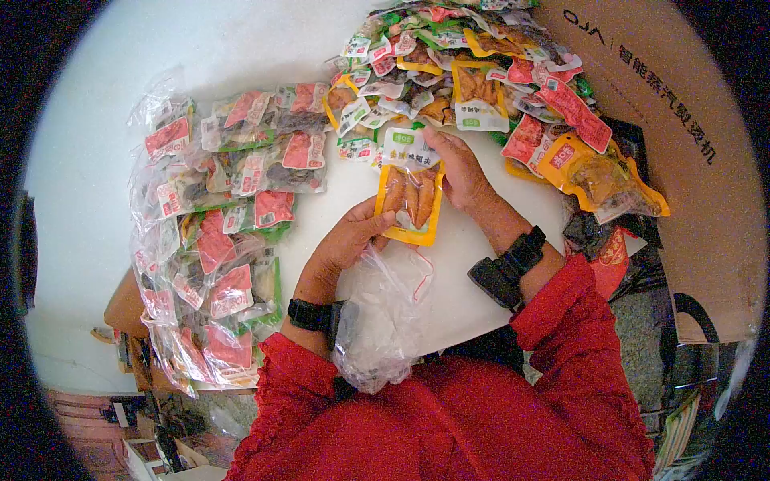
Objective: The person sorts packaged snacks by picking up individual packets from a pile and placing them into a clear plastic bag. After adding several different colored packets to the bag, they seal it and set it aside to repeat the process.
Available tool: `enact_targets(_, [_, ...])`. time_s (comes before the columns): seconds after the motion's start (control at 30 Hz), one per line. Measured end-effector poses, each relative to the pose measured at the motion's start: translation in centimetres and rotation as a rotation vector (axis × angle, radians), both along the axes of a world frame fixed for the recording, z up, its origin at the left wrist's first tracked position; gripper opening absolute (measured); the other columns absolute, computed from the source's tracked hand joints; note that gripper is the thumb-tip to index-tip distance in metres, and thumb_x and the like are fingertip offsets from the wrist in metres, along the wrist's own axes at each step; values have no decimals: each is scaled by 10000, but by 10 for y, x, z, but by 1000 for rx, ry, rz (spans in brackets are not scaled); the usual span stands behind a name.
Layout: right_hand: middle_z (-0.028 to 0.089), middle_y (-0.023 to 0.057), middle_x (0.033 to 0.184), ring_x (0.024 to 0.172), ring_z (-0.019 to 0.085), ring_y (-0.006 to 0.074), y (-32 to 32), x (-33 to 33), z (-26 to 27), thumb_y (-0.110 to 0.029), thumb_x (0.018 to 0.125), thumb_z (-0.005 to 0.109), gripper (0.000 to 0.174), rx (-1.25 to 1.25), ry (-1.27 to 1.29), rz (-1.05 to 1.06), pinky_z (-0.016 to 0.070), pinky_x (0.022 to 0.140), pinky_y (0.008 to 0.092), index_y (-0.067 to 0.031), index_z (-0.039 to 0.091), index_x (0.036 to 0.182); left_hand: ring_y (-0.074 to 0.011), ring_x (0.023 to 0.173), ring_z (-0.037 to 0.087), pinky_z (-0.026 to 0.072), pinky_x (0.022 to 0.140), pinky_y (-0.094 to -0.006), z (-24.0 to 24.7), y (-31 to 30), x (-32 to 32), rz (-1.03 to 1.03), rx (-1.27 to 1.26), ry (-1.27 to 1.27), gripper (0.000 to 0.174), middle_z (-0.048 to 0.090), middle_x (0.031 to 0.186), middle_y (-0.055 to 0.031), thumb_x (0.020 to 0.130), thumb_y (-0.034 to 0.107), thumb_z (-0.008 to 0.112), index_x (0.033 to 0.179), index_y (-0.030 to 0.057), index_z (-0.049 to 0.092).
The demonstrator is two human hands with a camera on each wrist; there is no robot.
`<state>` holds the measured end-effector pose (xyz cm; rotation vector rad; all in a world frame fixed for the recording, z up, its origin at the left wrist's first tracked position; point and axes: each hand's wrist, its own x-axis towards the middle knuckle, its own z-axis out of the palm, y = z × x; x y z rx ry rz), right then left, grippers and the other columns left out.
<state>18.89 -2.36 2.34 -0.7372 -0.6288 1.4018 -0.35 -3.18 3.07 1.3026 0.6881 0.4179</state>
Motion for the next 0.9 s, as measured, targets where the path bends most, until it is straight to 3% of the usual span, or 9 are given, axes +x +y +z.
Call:
enact_targets(0.4, [580, 80, 933, 868, 571, 161, 5, 1, -5, -276, 835, 507, 294, 107, -26, 77, 460, 779, 281, -20, 530, 978, -18, 550, 343, 274, 471, -146, 2, 0, -1, 37, -60, -31, 369, 526, 814, 50, 844, 208, 516, 1178, 61, 454])
enact_targets(0.8, [583, 52, 847, 755, 569, 117, 8, 1, -12, -268, 827, 523, 266, 64, -46, 77, 472, 675, 258, -33, 537, 952, -23, 525, 362, 304, 461, -152, -15, 6, 1, 62, 23, -34, 375, 511, 736, 53, 817, 167, 545, 1172, 82, 464])
enact_targets(0.87, [571, 28, 783, 653, 536, 87, 11, 0, -18, -255, 819, 527, 240, 94, -364, -19, 457, 564, 233, -42, 547, 928, -29, 515, 375, 314, 441, -164, -14, 7, 1, 100, 11, -8, 419, 507, 745, 36, 817, 196, 542, 1200, 81, 416])
enact_targets(0.9, [571, 28, 783, 653, 536, 87, 13, 3, -20, -255, 819, 527, 240, 85, -360, -12, 457, 564, 233, -42, 547, 928, -29, 515, 375, 314, 441, -164, -15, 8, 0, 106, 0, -3, 419, 507, 745, 36, 817, 196, 542, 1200, 81, 416])
